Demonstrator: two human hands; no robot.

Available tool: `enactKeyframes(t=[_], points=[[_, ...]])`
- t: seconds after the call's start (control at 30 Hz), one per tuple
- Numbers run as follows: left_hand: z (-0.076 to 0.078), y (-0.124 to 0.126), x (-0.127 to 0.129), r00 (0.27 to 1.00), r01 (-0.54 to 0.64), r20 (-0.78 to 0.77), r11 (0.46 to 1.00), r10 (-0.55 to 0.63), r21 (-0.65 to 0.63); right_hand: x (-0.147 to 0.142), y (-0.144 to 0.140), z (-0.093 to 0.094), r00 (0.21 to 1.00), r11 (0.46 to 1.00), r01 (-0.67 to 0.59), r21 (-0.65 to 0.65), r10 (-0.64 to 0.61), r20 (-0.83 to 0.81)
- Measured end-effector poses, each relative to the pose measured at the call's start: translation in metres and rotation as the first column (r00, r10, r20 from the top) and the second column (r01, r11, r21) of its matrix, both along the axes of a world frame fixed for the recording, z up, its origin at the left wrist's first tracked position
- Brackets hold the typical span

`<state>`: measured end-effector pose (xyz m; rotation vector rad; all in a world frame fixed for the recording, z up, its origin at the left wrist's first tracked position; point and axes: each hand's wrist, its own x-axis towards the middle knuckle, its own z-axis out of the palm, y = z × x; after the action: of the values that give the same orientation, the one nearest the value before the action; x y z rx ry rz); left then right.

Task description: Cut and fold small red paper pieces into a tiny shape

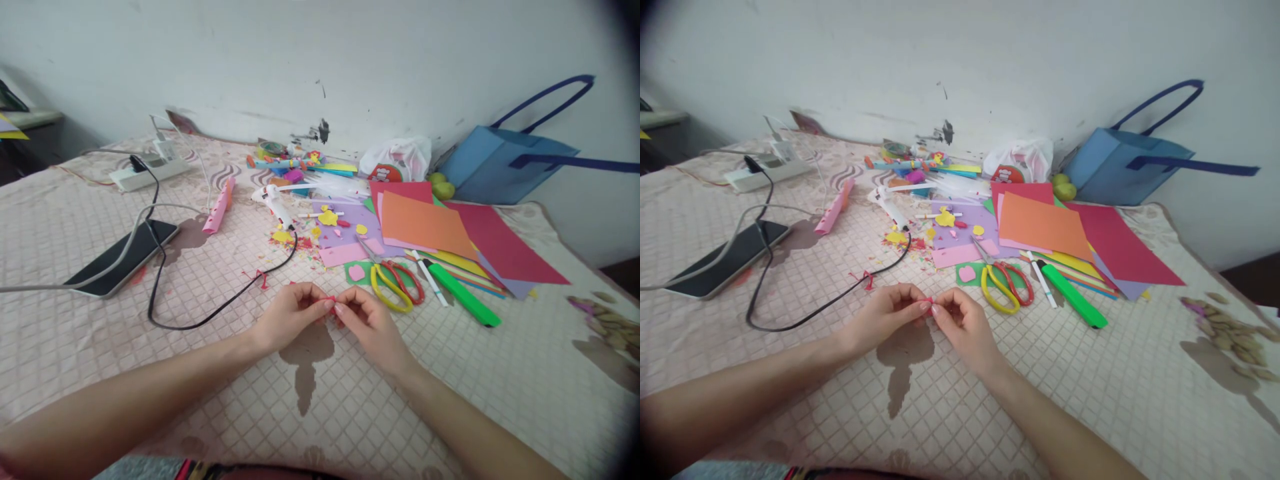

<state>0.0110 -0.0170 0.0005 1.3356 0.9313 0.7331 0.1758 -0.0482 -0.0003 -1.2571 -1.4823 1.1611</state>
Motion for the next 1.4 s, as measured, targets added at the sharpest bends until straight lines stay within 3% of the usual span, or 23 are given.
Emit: enactKeyframes(t=[0.3,0.9,1.4], points=[[-0.0005,0.0002,-0.0004,1.000,-0.003,-0.018,1.000,0.003,0.031,0.0009,0.0001,0.0015,0.999,0.999,-0.027,-0.045,0.028,0.026],[0.0024,-0.0003,0.0005,1.000,-0.021,-0.009,0.997,0.022,0.078,0.0018,-0.0013,-0.0047,0.987,0.998,-0.009,0.066,-0.001,0.159],[-0.0017,0.0043,-0.0022,0.999,0.009,0.052,1.000,-0.010,0.021,0.0004,-0.0024,-0.0012,0.988,0.998,-0.037,0.057,0.028,0.149]])
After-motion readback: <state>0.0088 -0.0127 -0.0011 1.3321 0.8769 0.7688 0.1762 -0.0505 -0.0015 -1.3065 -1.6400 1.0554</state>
